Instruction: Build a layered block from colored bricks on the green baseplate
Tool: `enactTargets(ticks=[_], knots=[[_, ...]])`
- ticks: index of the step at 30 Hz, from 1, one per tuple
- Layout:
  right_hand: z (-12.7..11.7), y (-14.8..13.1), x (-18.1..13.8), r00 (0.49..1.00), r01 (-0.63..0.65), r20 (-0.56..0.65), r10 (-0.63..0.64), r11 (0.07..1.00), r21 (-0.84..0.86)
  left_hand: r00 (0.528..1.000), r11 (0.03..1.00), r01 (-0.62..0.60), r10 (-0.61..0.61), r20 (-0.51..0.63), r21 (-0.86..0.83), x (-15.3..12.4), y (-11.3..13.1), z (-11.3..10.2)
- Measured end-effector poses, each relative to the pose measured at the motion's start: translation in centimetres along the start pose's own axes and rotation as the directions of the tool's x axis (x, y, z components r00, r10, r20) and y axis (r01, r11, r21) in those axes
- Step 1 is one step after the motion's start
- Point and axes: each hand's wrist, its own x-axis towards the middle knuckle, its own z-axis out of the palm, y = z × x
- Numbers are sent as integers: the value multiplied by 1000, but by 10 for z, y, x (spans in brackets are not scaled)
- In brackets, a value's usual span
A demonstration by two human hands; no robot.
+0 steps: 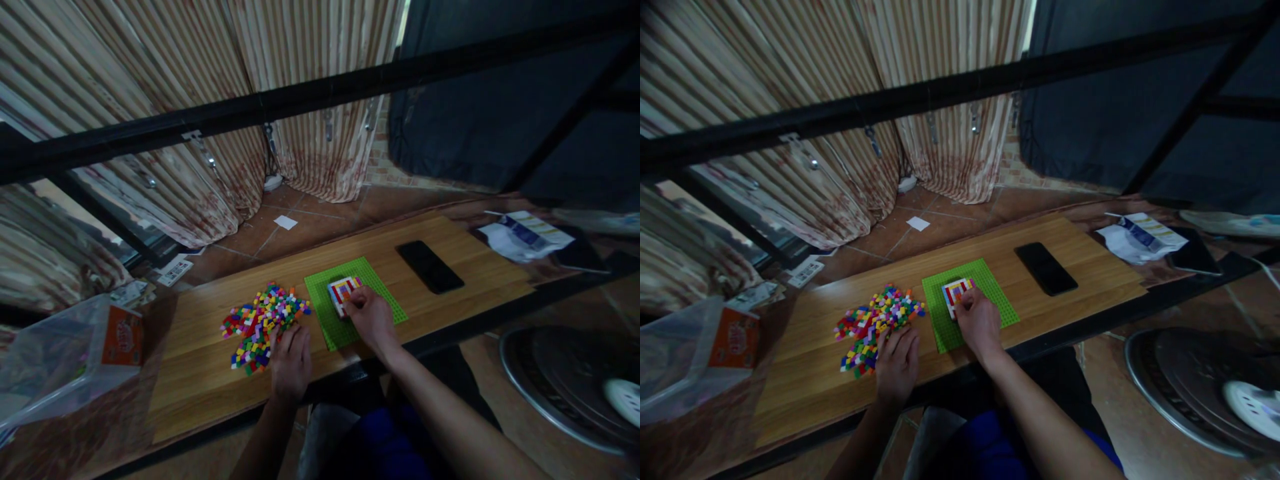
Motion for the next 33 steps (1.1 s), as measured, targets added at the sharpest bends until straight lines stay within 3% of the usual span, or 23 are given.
enactTargets(ticks=[3, 7, 9, 12, 15, 18, 26, 30, 33], knots=[[-1, 4, -2, 1000, 21, 4, -21, 992, 127, 998, 996, 51, -52, -17, -67, 0, 0, -3], [-7, 8, -19, 993, 104, 19, -117, 939, 327, 954, 924, 297, -294, 50, -239, 0, 9, -10], [-11, 8, -33, 978, 161, 69, -196, 925, 345, 881, 802, 470, -453, 136, -368, 0, 20, -14], [-17, 4, -55, 918, 259, 206, -339, 906, 336, 730, 495, 659, -602, 324, -567, 3, 38, -19], [-19, 1, -70, 856, 332, 292, -427, 886, 322, 617, 240, 737, -622, 483, -632, 9, 51, -24], [-20, -1, -76, 831, 360, 320, -454, 879, 313, 566, 120, 762, -600, 565, -636, 16, 55, -29], [-28, -3, -75, 828, 354, 325, -456, 876, 329, 469, -4, 822, -563, 680, -570, 26, 61, -35], [-30, 3, -71, 851, 364, 278, -445, 882, 299, 478, 24, 829, -549, 685, -559, 26, 63, -30], [-30, 11, -58, 910, 331, 171, -378, 910, 248, 537, 155, 820, -545, 644, -552, 22, 61, -24]])
